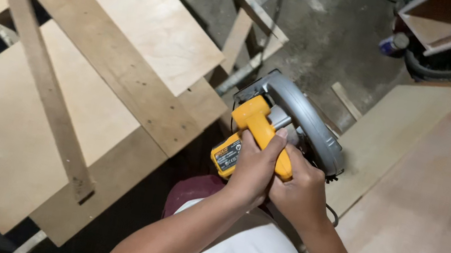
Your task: The person cuts a piece of wood using a circular saw, after measuring the wood with a tape measure.
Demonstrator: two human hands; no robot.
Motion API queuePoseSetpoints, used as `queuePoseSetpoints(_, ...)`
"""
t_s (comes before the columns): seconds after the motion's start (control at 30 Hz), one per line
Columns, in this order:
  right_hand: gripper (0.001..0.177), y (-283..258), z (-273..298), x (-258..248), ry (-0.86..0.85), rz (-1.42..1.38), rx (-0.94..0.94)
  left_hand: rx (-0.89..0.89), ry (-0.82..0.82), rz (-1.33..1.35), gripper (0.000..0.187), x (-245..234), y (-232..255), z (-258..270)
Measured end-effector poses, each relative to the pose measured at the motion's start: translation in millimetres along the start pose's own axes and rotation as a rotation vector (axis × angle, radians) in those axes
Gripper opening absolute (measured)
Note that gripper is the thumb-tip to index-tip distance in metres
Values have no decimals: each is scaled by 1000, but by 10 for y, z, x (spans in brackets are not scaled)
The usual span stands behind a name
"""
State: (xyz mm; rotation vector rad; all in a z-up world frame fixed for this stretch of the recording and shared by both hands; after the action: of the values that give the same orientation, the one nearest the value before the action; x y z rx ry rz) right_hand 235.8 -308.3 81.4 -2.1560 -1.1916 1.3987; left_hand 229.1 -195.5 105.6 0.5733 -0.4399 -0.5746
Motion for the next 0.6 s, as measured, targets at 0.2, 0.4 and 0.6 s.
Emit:
queuePoseSetpoints(0.2,28,665,-31,-606,236,66,147,155,-245,-256,72,684,-761,-202)
queuePoseSetpoints(0.4,32,1208,-276,-782,202,-5,379,184,-263,-381,74,1071,-828,-297)
queuePoseSetpoints(0.6,40,1497,-795,-651,88,-101,521,214,-208,-404,73,891,-204,-564)
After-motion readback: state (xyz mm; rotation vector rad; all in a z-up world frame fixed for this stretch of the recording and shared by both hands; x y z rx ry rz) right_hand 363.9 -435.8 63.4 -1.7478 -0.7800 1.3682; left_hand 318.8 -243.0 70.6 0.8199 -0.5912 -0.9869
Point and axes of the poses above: each hand's wrist, its own z-axis away from the middle knuckle, its own x-axis out of the palm, y = z × x, the point moved 3 cm from there along -z, towards the middle knuckle, and after that the axes turned 14 degrees about y, right-handed, at the moved point
